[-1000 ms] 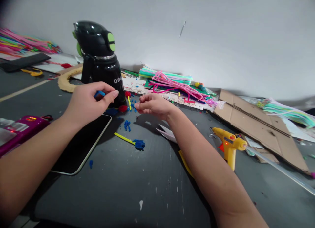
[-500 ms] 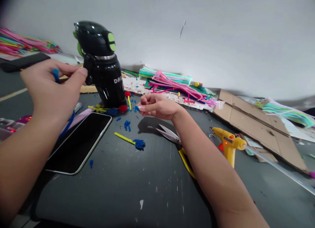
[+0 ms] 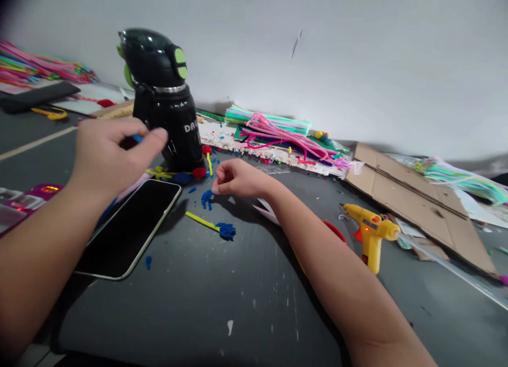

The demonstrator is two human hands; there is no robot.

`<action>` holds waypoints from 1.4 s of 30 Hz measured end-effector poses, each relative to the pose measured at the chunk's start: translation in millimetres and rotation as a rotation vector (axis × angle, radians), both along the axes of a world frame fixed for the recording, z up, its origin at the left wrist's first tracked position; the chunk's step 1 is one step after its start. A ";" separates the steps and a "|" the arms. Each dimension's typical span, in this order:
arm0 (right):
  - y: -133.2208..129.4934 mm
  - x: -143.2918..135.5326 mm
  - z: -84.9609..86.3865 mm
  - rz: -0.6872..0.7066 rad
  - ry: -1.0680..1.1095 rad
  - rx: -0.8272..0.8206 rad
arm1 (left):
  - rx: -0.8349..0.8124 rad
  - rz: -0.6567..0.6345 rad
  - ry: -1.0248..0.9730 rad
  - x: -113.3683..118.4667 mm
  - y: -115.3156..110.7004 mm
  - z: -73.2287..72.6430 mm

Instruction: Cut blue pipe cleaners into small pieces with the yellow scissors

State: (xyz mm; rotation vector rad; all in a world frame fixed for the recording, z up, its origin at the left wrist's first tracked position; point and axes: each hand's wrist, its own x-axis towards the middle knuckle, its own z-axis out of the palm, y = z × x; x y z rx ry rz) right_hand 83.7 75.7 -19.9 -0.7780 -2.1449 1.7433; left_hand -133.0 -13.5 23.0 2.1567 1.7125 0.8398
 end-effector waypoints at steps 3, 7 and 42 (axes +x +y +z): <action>-4.3 -1.9 1.3 0.058 -0.020 0.034 | -0.059 -0.061 0.017 8.0 2.2 -3.3; -8.2 -3.3 4.6 0.101 0.055 0.086 | -0.199 -0.173 0.086 9.2 5.0 -5.2; 6.6 -2.9 -0.5 -0.227 0.004 0.274 | -0.375 -0.271 0.265 -6.7 16.6 -15.5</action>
